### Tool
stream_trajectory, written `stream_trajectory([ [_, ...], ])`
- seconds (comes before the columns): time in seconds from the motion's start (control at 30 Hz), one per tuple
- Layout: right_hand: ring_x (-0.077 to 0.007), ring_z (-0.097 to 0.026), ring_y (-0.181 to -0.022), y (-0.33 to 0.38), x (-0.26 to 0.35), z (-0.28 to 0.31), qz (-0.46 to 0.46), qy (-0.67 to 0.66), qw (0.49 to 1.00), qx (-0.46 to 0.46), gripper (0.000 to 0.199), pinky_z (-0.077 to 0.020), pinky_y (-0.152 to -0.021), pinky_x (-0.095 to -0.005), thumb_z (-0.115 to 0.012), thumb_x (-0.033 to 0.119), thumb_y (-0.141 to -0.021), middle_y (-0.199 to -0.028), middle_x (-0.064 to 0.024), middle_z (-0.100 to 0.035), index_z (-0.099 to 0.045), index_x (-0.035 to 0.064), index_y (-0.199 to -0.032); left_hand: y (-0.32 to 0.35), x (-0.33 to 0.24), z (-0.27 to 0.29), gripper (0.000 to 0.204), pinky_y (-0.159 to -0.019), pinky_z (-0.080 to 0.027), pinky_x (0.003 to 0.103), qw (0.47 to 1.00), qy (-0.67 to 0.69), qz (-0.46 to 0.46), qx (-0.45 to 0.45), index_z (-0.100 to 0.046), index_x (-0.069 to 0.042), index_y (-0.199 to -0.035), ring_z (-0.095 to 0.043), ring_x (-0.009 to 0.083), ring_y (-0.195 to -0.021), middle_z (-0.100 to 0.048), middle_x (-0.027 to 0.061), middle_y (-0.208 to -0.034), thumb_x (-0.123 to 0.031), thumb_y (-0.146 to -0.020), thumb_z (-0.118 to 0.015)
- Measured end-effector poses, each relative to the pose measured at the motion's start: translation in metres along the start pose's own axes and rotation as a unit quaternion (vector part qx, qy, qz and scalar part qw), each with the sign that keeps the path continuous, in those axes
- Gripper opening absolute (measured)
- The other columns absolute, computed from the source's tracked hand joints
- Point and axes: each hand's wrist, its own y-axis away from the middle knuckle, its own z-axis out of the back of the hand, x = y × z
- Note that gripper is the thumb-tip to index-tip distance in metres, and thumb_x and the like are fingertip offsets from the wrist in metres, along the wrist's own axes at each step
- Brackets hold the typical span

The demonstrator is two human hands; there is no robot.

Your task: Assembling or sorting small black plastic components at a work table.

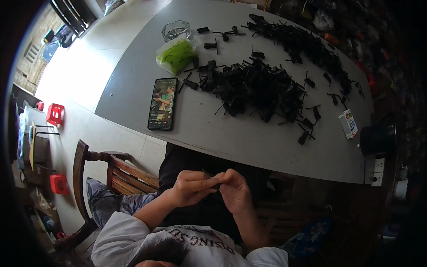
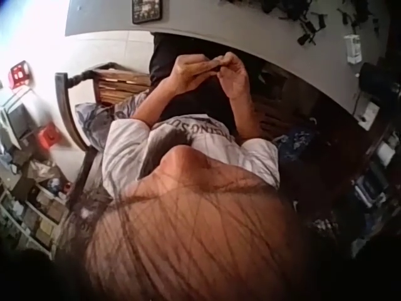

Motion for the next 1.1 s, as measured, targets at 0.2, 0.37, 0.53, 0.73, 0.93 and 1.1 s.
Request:
stream_trajectory([
  [0.2, -0.0163, -0.058, -0.078, 0.007, 0.013, 0.005, -0.095, 0.049, 0.994, -0.022, 0.015, -0.0473, -0.068, -0.0263, -0.061, 0.007, -0.079, -0.090, -0.0083, -0.059, -0.050, 0.0038, -0.090, -0.014, -0.003, 0.013, 0.039, -0.051, -0.047, 0.031, 0.998, 0.024, -0.017, 0.049, -0.061, -0.007, -0.110, -0.058, 0.0219, -0.060, -0.055, 0.0052, -0.077, -0.011, -0.072, -0.069],
  [0.37, -0.0126, -0.059, -0.064, 0.006, 0.025, -0.008, -0.220, 0.030, 0.974, 0.045, 0.027, -0.0477, -0.054, -0.0233, -0.058, 0.027, -0.088, -0.086, -0.0089, -0.058, -0.044, 0.0057, -0.098, -0.010, 0.011, 0.011, 0.032, -0.051, -0.047, 0.030, 0.991, 0.095, -0.074, 0.051, -0.063, -0.005, -0.101, -0.059, 0.0219, -0.061, -0.057, 0.0062, -0.079, -0.013, -0.071, -0.071],
  [0.53, -0.0095, -0.053, -0.060, 0.010, -0.003, -0.009, -0.038, 0.016, 0.999, -0.001, 0.036, -0.0430, -0.051, -0.0200, -0.061, 0.034, -0.086, -0.087, -0.0059, -0.057, -0.044, 0.0046, -0.097, -0.004, 0.006, 0.003, 0.031, -0.045, -0.042, 0.029, 0.999, 0.029, -0.014, -0.020, -0.064, -0.005, -0.093, -0.056, 0.0213, -0.054, -0.053, 0.0050, -0.063, -0.017, -0.067, -0.075],
  [0.73, -0.0070, -0.049, -0.060, 0.025, 0.010, 0.000, -0.130, 0.178, 0.975, 0.037, 0.031, -0.0411, -0.054, -0.0198, -0.058, 0.026, -0.089, -0.088, -0.0035, -0.056, -0.047, 0.0013, -0.105, -0.004, 0.004, 0.019, 0.025, -0.046, -0.041, 0.031, 0.991, 0.101, -0.016, 0.091, -0.065, -0.007, -0.082, -0.056, 0.0225, -0.056, -0.054, 0.0034, -0.063, -0.021, -0.065, -0.076],
  [0.93, -0.0127, -0.054, -0.062, 0.025, 0.033, -0.008, -0.208, 0.409, 0.865, 0.203, 0.014, -0.0413, -0.055, -0.0255, -0.058, 0.012, -0.085, -0.066, -0.0051, -0.056, -0.056, -0.0015, -0.087, -0.013, 0.006, 0.021, 0.022, -0.044, -0.040, 0.031, 0.964, 0.174, -0.069, 0.190, -0.065, -0.005, -0.077, -0.055, 0.0224, -0.052, -0.054, 0.0047, -0.061, -0.019, -0.066, -0.078],
  [1.1, -0.0164, -0.057, -0.070, 0.010, 0.041, -0.012, -0.107, 0.479, 0.851, 0.186, 0.017, -0.0449, -0.065, -0.0267, -0.058, 0.011, -0.086, -0.078, -0.0071, -0.059, -0.057, 0.0007, -0.099, -0.006, 0.008, 0.016, 0.028, -0.044, -0.039, 0.029, 0.987, 0.101, -0.011, 0.123, -0.069, -0.005, -0.084, -0.056, 0.0177, -0.051, -0.059, 0.0040, -0.065, -0.020, -0.064, -0.079],
])
